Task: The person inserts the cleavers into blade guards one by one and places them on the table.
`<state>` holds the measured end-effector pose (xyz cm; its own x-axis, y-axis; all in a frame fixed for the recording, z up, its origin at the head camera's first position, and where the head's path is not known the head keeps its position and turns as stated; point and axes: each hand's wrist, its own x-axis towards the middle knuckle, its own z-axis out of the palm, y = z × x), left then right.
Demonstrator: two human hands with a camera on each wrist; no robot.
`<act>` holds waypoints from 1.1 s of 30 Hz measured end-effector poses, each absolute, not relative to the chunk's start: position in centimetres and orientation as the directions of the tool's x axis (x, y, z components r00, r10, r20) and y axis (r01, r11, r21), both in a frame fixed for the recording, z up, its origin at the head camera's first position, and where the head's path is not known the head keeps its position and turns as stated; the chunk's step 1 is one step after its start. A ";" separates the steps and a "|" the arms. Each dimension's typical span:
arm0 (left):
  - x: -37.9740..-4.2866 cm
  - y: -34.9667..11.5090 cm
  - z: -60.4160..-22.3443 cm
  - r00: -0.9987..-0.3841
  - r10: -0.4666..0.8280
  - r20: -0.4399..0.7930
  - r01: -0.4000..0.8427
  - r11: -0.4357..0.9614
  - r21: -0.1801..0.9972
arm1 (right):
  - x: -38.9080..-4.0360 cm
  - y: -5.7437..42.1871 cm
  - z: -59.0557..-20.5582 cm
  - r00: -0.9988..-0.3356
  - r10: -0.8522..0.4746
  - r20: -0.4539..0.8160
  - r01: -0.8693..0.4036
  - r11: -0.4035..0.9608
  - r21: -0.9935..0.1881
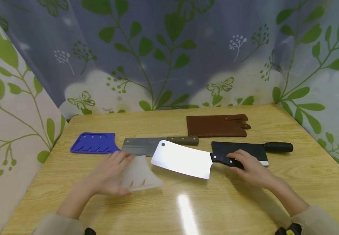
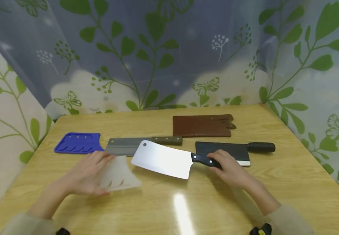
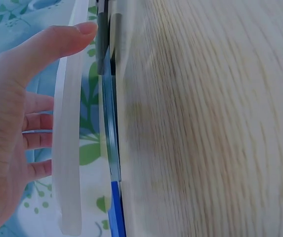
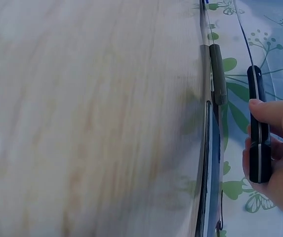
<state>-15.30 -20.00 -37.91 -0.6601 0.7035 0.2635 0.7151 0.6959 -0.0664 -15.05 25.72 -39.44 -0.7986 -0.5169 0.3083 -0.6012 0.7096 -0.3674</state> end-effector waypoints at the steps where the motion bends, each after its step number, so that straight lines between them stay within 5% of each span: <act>1: -15.3 -19.9 -37.9 -0.662 0.703 0.259 0.715 0.696 -0.065 | -15.1 25.7 -39.4 -0.801 -0.513 0.307 -0.597 0.713 -0.367; 33: -15.5 -18.8 -37.9 -0.687 0.702 0.185 0.705 0.706 -0.061 | -15.2 25.4 -39.5 -0.823 -0.497 0.275 -0.569 0.722 -0.394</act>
